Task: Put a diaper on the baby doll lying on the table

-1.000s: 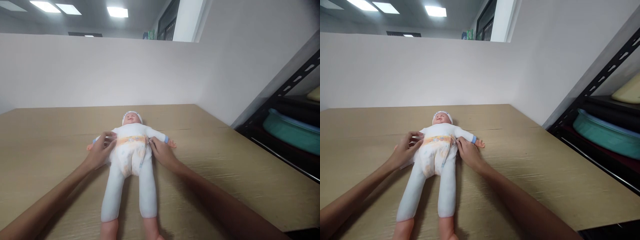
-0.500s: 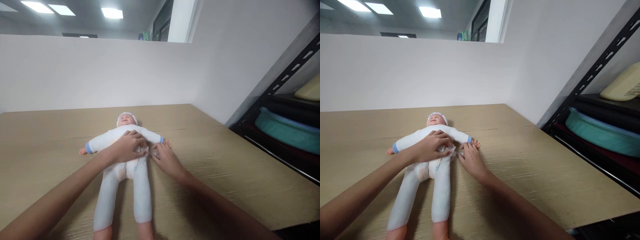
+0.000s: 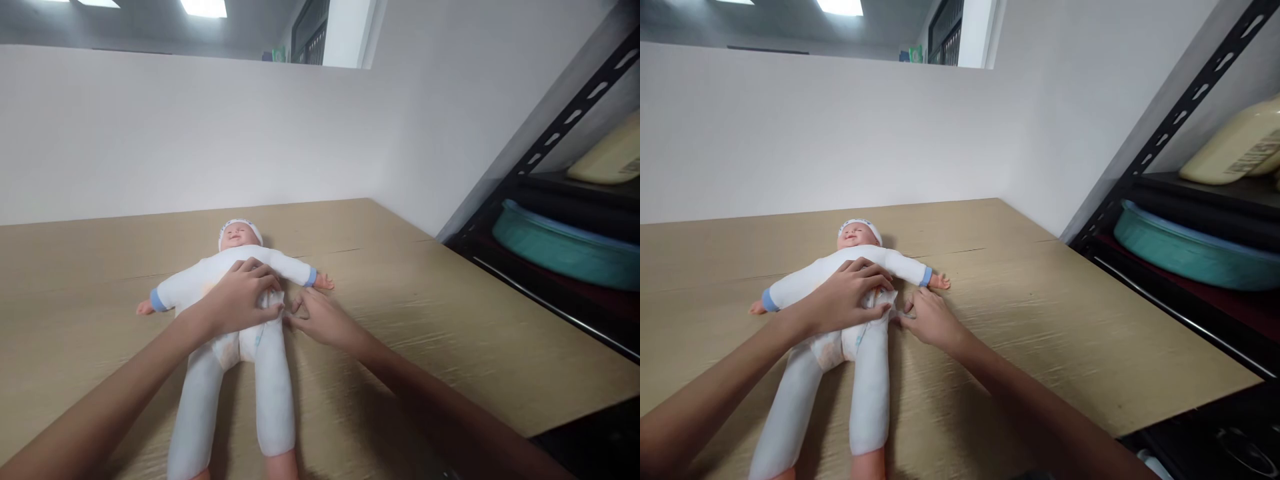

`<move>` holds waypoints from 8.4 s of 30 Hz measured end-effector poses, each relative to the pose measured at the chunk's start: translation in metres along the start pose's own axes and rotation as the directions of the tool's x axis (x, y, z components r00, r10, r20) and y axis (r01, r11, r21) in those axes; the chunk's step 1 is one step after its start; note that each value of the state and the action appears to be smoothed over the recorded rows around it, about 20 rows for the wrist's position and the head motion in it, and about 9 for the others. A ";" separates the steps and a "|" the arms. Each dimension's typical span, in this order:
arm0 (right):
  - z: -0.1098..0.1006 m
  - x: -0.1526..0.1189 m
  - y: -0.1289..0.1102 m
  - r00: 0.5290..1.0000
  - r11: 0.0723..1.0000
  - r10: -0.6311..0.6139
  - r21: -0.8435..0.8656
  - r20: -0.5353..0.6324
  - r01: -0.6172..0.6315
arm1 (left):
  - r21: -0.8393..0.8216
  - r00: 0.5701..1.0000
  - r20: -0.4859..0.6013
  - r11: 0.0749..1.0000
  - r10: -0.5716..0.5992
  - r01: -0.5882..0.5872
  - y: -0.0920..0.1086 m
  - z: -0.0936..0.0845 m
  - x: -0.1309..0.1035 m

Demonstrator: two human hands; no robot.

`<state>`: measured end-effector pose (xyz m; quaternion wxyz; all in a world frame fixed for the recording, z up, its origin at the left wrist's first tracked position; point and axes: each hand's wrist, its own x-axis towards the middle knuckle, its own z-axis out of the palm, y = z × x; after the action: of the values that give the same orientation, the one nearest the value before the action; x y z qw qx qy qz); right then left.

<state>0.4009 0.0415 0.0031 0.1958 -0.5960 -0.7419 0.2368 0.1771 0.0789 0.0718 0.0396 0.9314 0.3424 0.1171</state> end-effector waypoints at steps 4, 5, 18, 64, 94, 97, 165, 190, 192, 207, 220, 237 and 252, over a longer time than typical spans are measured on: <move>-0.002 0.002 0.000 1.000 1.000 0.000 0.010 0.010 0.000 | 0.007 1.000 -0.012 1.000 0.012 -0.012 -0.002 0.002 0.000; -0.003 0.003 0.001 1.000 1.000 -0.002 0.015 0.011 0.002 | 0.006 1.000 -0.015 1.000 0.014 -0.013 -0.003 0.002 0.000; -0.024 0.016 0.019 0.965 0.983 -0.105 0.174 0.239 0.063 | -0.011 1.000 0.008 0.999 0.030 -0.030 -0.003 0.000 0.000; -0.020 0.069 -0.052 0.961 0.777 -0.209 0.627 0.182 0.050 | -0.702 0.996 0.051 0.707 -0.073 0.087 -0.025 0.000 -0.011; 0.014 0.023 -0.021 0.624 0.647 -0.722 0.030 -0.297 0.762 | -0.850 0.856 -0.372 0.502 -0.359 -0.159 -0.042 0.013 -0.020; 0.013 0.023 -0.019 0.641 0.658 -0.713 0.042 -0.284 0.752 | -0.728 0.760 -0.524 0.665 -0.384 -0.166 -0.050 0.014 -0.046; 0.006 0.059 -0.092 0.766 0.762 -0.643 0.098 0.001 0.640 | -0.886 0.779 -0.058 0.392 -0.624 0.248 -0.042 0.023 -0.082; 0.009 0.061 -0.083 0.727 0.686 -0.678 0.262 -0.109 0.679 | -0.821 0.809 -0.053 0.487 -0.586 0.298 -0.039 0.017 -0.066; 0.009 0.062 -0.083 0.731 0.666 -0.665 0.325 -0.150 0.672 | -0.810 0.809 -0.078 0.510 -0.583 0.289 -0.039 0.020 -0.066; 0.002 0.017 0.003 0.734 0.789 -0.563 0.016 -0.381 0.614 | -0.719 0.782 -0.166 0.617 -0.601 0.321 -0.036 0.024 -0.070; 0.004 0.009 0.002 0.725 0.733 -0.666 0.028 -0.179 0.680 | -0.219 0.898 -0.411 0.973 -0.156 0.069 -0.052 0.036 -0.111; 0.026 -0.093 -0.060 0.852 0.844 -0.522 -0.126 0.031 0.521 | -0.298 0.925 -0.062 0.892 -0.374 0.340 0.048 0.022 -0.171; 0.044 -0.071 -0.077 0.950 0.906 -0.291 -0.351 -0.115 0.235 | -0.051 0.879 -0.243 0.911 -0.410 0.410 0.034 0.059 -0.146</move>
<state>0.3295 -0.0464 0.0118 0.1831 -0.5321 -0.8261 0.0291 0.1055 -0.0413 -0.0081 0.0194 0.8157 0.5340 0.2214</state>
